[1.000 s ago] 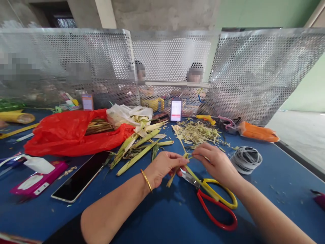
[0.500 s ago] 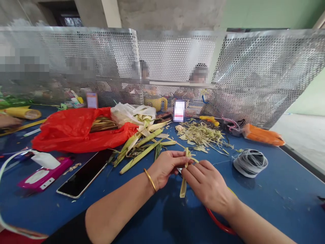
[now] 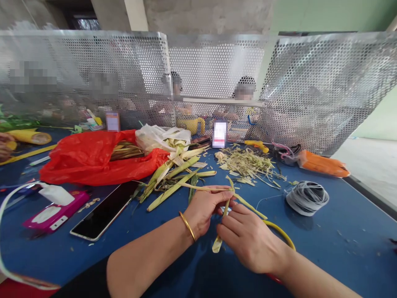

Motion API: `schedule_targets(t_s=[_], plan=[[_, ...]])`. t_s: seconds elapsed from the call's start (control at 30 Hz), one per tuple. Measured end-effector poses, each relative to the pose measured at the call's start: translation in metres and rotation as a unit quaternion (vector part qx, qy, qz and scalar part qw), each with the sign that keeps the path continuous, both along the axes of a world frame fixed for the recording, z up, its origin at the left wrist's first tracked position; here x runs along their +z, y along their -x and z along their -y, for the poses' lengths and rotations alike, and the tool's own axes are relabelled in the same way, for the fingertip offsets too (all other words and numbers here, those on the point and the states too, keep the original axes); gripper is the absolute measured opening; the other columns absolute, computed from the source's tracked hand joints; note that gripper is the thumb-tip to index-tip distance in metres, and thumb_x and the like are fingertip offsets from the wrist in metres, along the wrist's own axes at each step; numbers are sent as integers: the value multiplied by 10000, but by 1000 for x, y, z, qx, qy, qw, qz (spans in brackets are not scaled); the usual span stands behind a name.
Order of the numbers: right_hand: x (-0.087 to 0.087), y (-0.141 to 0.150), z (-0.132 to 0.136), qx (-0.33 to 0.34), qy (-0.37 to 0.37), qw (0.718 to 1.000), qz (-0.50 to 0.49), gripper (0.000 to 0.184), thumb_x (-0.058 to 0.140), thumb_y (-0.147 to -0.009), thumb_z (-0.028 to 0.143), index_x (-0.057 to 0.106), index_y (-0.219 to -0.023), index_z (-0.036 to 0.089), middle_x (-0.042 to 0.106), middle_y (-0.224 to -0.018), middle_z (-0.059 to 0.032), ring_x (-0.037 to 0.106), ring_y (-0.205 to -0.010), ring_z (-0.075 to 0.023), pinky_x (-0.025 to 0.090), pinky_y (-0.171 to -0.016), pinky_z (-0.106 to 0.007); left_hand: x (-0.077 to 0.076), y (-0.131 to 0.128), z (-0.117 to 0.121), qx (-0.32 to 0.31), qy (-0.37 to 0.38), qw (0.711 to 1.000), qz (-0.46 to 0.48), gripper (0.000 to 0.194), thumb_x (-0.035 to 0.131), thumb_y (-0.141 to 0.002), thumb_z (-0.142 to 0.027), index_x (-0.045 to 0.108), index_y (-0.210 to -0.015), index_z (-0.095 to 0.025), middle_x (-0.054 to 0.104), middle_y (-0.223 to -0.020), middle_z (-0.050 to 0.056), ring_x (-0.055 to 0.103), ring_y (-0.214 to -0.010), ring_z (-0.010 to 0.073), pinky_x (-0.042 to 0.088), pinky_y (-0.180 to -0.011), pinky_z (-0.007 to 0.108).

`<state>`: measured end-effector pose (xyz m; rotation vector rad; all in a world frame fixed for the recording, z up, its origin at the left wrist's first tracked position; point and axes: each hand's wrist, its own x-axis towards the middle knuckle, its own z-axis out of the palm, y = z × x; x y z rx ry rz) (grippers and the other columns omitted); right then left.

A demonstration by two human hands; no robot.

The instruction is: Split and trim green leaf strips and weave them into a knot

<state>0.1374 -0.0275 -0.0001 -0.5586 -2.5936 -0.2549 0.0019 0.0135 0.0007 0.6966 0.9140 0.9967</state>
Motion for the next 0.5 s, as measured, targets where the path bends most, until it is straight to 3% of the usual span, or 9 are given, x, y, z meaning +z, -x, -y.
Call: schedule_targets(t_s=[0.2, 0.3, 0.4, 0.5], plan=[[-6, 3, -1, 13, 9, 1000, 27, 343, 315, -941, 96, 531, -689, 179, 550, -659, -34, 442, -628, -172, 368, -754, -349, -7, -4, -1, 0, 53, 998, 22, 162, 771, -648, -117, 696, -790, -97, 672, -635, 64, 608, -550, 110, 332, -405, 155], [-1, -2, -1, 3, -1, 1000, 3, 252, 369, -971, 163, 592, -856, 148, 600, -715, -39, 491, -661, -173, 379, -735, -328, -4, 0, -7, -10, 42, 999, 29, 116, 739, -685, -121, 692, -788, -96, 673, -663, 66, 614, -558, 107, 275, -371, 148], [7, -11, -4, -117, -48, 984, -122, 207, 496, -957, 299, 577, -1040, 127, 649, -839, -69, 553, -764, -194, 378, -718, -320, 3, 6, -11, -12, 9, 1000, 18, 124, 707, -725, -163, 703, -830, -97, 693, -753, 81, 621, -578, 99, 223, -355, 149], [8, -19, -11, -276, -7, 945, -176, 195, 538, -933, 358, 587, -959, 171, 661, -874, -67, 578, -804, -213, 378, -709, -311, 7, 9, -11, -20, -11, 1000, 2, 170, 692, -750, -246, 707, -838, -101, 697, -796, 85, 614, -590, 97, 208, -362, 156]])
